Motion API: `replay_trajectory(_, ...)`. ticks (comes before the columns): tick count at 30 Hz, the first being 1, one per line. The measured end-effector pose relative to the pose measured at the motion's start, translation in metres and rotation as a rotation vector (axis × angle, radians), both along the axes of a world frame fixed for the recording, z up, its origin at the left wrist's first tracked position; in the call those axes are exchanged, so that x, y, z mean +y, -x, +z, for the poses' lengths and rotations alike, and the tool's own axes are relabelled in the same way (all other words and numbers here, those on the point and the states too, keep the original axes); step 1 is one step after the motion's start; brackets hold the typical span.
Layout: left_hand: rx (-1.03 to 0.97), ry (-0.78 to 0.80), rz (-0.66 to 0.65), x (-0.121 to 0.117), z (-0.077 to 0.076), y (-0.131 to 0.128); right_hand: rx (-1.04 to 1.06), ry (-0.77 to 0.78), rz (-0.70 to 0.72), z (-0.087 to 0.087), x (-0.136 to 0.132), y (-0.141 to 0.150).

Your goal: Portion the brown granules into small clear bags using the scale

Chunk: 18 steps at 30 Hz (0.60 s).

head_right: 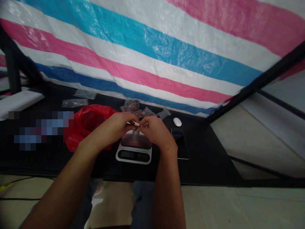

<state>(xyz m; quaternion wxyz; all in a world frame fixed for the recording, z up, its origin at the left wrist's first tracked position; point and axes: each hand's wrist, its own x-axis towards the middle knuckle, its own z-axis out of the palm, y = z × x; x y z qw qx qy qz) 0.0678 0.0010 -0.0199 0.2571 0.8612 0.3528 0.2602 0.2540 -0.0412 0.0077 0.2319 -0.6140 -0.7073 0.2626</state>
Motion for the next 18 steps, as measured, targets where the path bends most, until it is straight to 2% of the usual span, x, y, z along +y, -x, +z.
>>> replay_trajectory(5, -0.051, 0.034, -0.02, -0.0007, -0.0013, 0.001, -0.002, -0.055, 0.03, 0.0002, 0.0003, -0.0002)
replay_trajectory(12, -0.094, 0.04, -0.069, 0.0023, -0.0089, 0.002, -0.036, -0.051, 0.03, -0.0016, 0.0011, -0.0002)
replay_trajectory(18, -0.101, 0.041, -0.081, -0.0015, -0.0072, 0.0017, -0.046, -0.03, 0.022, 0.0001, -0.0002, 0.0006)
